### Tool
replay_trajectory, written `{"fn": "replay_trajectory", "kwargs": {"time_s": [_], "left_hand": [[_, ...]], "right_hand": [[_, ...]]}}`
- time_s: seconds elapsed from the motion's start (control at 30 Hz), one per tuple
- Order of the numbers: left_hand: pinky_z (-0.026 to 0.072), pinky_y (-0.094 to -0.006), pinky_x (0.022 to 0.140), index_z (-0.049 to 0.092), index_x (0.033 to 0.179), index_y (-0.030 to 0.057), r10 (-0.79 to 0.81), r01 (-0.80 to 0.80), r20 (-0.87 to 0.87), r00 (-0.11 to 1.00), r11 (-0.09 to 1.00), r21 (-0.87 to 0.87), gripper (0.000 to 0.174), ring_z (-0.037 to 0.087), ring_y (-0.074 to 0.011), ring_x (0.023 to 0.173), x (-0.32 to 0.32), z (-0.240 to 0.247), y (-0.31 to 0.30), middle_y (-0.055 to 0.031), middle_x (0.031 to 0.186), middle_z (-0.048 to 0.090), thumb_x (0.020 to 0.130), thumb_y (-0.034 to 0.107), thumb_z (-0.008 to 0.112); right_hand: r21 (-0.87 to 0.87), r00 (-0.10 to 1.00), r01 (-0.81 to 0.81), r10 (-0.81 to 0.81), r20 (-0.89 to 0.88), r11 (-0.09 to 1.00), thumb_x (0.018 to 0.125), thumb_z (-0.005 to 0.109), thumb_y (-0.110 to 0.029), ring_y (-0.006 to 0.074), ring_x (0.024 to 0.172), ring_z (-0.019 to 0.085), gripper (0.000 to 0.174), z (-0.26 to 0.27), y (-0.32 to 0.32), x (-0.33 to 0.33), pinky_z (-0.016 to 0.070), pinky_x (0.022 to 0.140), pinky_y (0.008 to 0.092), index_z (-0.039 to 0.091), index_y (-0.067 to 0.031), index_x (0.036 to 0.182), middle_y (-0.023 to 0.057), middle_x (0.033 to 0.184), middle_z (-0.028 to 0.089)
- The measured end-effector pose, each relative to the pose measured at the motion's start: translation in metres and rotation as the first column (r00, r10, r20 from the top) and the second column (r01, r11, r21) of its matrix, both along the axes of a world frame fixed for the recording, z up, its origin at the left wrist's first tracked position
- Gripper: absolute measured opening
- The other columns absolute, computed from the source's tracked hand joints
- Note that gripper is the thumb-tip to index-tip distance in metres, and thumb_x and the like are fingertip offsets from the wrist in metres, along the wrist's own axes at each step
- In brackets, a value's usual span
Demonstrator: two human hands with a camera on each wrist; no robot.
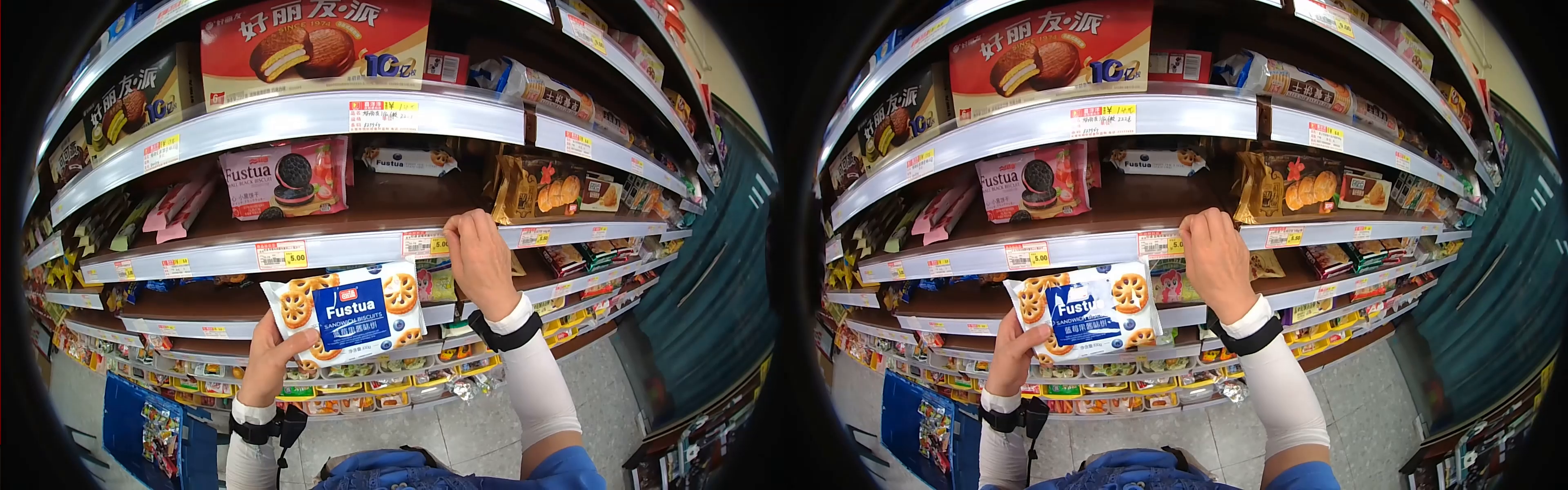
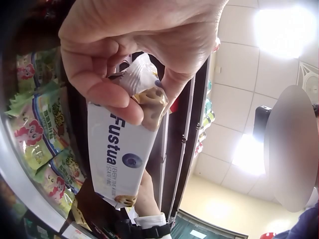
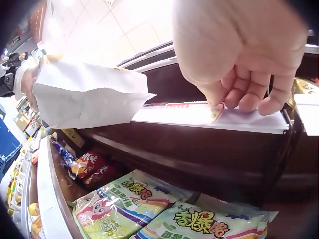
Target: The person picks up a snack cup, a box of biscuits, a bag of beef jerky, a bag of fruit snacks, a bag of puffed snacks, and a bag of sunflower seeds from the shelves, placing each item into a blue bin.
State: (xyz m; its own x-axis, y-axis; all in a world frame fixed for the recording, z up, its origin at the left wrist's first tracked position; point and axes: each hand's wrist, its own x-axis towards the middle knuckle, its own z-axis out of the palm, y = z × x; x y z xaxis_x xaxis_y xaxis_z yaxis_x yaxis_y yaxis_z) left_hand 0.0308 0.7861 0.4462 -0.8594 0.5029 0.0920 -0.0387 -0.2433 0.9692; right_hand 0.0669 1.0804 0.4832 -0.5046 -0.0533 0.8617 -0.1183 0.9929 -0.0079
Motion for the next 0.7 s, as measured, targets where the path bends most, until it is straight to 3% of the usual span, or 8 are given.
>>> {"fn": "replay_trajectory", "kwargs": {"time_s": [0.27,0.33,0.47,0.5,0.57,0.7], "left_hand": [[0.0433,-0.0303,0.089,0.043,0.119,0.0019,0.007,-0.007,0.002,1.000,1.000,0.019,0.055,0.057,-0.0166,0.100,-0.002,0.001,-0.004,-0.0101,0.111,0.057,0.072,0.016,0.070],[0.0433,-0.0304,0.089,0.043,0.119,0.0014,0.014,-0.014,0.005,1.000,1.000,0.024,0.056,0.057,-0.0165,0.100,-0.002,0.002,-0.005,-0.0102,0.111,0.057,0.072,0.016,0.070],[0.0431,-0.0302,0.088,0.044,0.118,0.0008,0.014,-0.014,-0.002,1.000,1.000,0.014,0.055,0.057,-0.0164,0.100,-0.004,0.000,-0.006,-0.0102,0.111,0.057,0.072,0.015,0.070],[0.0429,-0.0300,0.088,0.044,0.118,0.0007,0.011,-0.011,-0.001,1.000,1.000,0.011,0.055,0.057,-0.0163,0.100,-0.004,0.000,-0.006,-0.0102,0.111,0.057,0.072,0.015,0.070],[0.0428,-0.0299,0.088,0.045,0.118,0.0006,0.015,-0.015,-0.001,1.000,1.000,0.011,0.054,0.057,-0.0163,0.099,-0.004,0.002,-0.006,-0.0102,0.110,0.058,0.072,0.015,0.070],[0.0423,-0.0297,0.089,0.045,0.118,0.0004,0.015,-0.015,-0.001,1.000,1.000,0.020,0.054,0.057,-0.0161,0.099,-0.004,0.002,-0.006,-0.0102,0.109,0.058,0.072,0.015,0.070]], "right_hand": [[-0.078,0.999,-0.040,0.038,-0.020,0.996,0.079,0.055,-0.003,0.0305,0.078,0.053,0.009,0.010,0.006,0.003,0.0437,0.063,0.0365,0.048,-0.0009,0.085,0.0118,0.085,0.051],[-0.207,0.994,-0.109,0.104,-0.033,0.972,0.081,0.053,-0.002,0.0308,0.075,0.054,0.008,0.011,0.011,0.001,0.0441,0.063,0.0358,0.047,-0.0002,0.086,0.0120,0.082,0.053],[-0.408,0.979,-0.206,0.182,-0.097,0.889,0.082,0.055,-0.002,0.0184,0.065,0.058,0.007,0.015,0.006,0.003,0.0457,0.058,0.0263,0.056,-0.0004,0.089,0.0102,0.079,0.059],[-0.406,0.978,-0.208,0.184,-0.098,0.890,0.082,0.055,-0.002,0.0184,0.065,0.058,0.007,0.014,0.006,0.002,0.0457,0.058,0.0263,0.056,-0.0004,0.089,0.0102,0.079,0.059],[-0.567,0.970,-0.244,0.209,-0.127,0.787,0.082,0.055,-0.002,0.0114,0.063,0.057,0.010,0.012,0.008,-0.001,0.0448,0.057,0.0221,0.061,-0.0004,0.090,0.0087,0.078,0.061],[-0.664,0.962,-0.260,0.245,-0.118,0.701,0.081,0.054,-0.002,0.0096,0.060,0.055,0.012,0.013,0.010,-0.003,0.0439,0.056,0.0214,0.063,0.0001,0.089,0.0080,0.076,0.061]]}}
